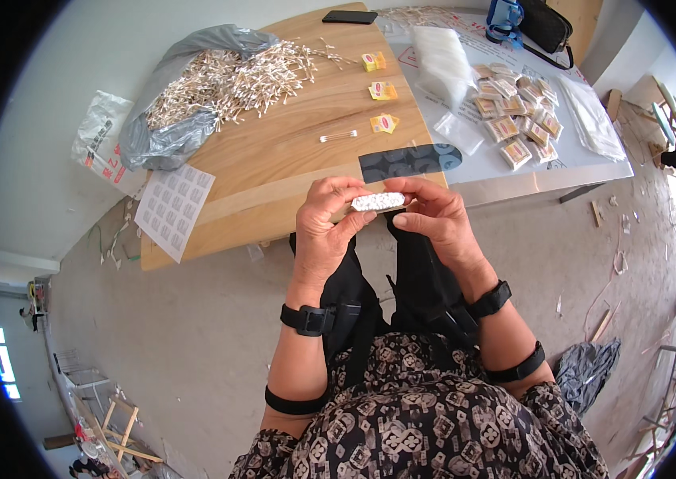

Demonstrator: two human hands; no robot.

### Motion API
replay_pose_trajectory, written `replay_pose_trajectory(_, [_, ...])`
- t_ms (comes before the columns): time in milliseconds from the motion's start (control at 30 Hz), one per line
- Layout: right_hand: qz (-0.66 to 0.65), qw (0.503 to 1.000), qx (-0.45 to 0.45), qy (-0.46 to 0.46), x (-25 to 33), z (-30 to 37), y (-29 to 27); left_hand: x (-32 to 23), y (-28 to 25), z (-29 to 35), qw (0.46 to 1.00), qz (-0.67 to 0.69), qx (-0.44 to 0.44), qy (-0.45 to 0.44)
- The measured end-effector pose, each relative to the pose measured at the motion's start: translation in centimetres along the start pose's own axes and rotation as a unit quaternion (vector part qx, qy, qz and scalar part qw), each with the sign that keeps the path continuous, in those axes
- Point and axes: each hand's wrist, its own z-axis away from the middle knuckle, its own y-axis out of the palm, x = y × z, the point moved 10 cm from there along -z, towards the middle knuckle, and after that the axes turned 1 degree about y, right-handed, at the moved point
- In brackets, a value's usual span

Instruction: Packing cotton swabs into plastic bags and sealing them.

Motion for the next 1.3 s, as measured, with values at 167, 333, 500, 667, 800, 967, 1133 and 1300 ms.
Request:
replay_pose_trajectory(167, [0.080,0.995,0.004,-0.055,1.2,-0.2,0.5,-0.1,1.0,-0.2,0.995,0.090,0.019,-0.045])
replay_pose_trajectory(333, [0.236,0.961,-0.021,-0.146,3.2,0.7,1.3,-0.2,1.1,-0.1,0.995,0.095,0.016,-0.016])
replay_pose_trajectory(500, [0.252,0.952,-0.029,-0.170,3.4,1.1,1.8,-0.6,0.8,0.2,0.998,0.048,0.006,0.029])
replay_pose_trajectory(667, [0.106,0.989,-0.092,-0.054,0.6,0.1,-0.6,2.8,1.5,0.8,0.983,0.129,0.014,-0.131])
replay_pose_trajectory(800, [0.013,0.992,-0.104,0.066,-2.0,-0.2,-1.6,4.6,2.2,1.6,0.959,0.199,0.039,-0.200])
replay_pose_trajectory(967, [-0.008,0.988,-0.091,0.126,-3.9,0.4,-1.2,6.6,1.2,2.2,0.933,0.259,-0.081,-0.234])
replay_pose_trajectory(1133, [-0.171,0.954,-0.140,0.203,-6.3,0.9,-3.1,2.3,1.3,0.8,0.994,0.082,0.014,-0.075])
replay_pose_trajectory(1300, [-0.252,0.923,-0.112,0.268,-7.9,1.5,-1.8,-1.1,1.7,0.4,0.997,-0.038,0.016,0.059])
